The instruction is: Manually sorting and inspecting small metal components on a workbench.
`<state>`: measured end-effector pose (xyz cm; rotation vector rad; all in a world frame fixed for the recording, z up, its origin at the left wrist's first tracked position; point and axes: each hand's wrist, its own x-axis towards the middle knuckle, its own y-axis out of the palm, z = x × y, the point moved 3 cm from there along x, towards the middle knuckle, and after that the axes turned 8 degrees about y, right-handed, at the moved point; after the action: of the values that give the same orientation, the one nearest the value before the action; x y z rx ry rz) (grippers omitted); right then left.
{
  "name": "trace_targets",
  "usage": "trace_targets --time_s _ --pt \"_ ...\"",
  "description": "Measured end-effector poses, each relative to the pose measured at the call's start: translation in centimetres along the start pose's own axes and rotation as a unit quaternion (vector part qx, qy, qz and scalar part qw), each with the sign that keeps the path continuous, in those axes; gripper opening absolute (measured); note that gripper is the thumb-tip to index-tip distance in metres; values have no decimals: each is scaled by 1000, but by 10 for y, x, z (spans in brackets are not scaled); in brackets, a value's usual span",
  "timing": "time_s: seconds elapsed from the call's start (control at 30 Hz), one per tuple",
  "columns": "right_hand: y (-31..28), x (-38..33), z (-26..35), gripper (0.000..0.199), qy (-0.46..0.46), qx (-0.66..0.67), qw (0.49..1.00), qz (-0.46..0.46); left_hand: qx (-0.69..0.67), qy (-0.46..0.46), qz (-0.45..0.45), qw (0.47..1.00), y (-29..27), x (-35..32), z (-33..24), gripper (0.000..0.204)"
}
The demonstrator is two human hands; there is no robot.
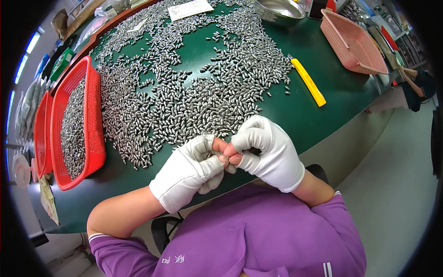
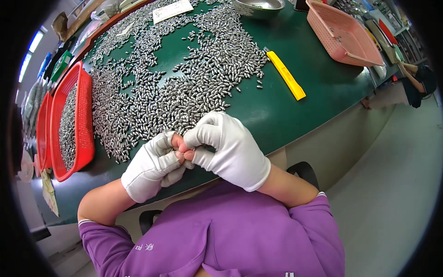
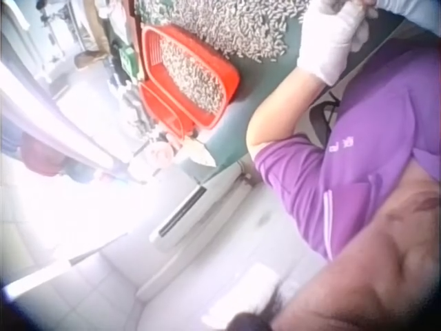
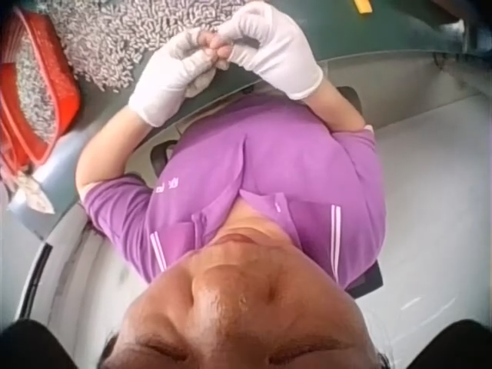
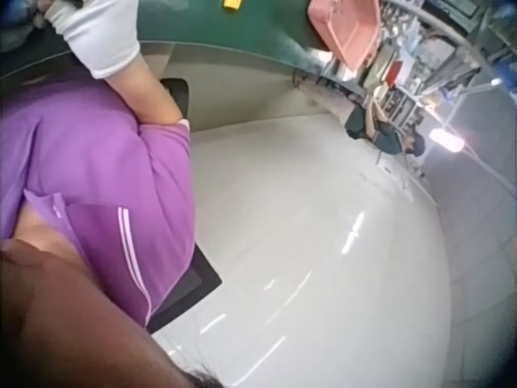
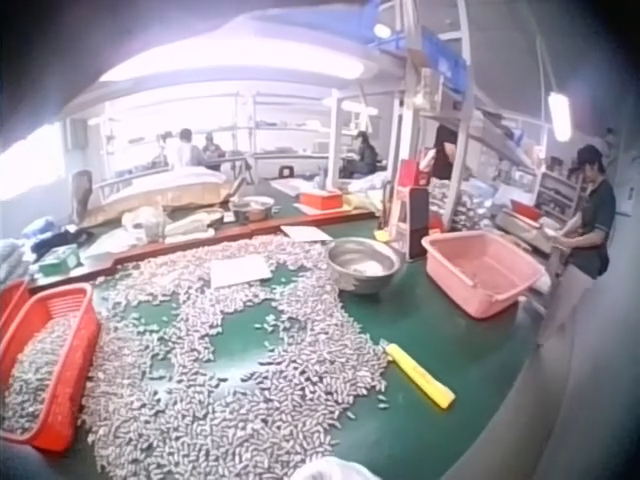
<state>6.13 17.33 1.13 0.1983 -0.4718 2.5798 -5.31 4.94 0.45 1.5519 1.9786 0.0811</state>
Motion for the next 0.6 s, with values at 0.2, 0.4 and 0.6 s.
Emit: trace_targets --time_s 0.2,0.4,0.6 --pt "0 -1 -2 19 -16 -19 1000 -17 -8 19 -1 1000 -2 2 2 15" --pt "0 -5 0 20 -69 -76 994 -39 9 13 -8 1000 1 -1 -1 11" --pt "-4 -4 -1 17 8 10 999 42 56 13 -16 998 5 -6 -3 8"
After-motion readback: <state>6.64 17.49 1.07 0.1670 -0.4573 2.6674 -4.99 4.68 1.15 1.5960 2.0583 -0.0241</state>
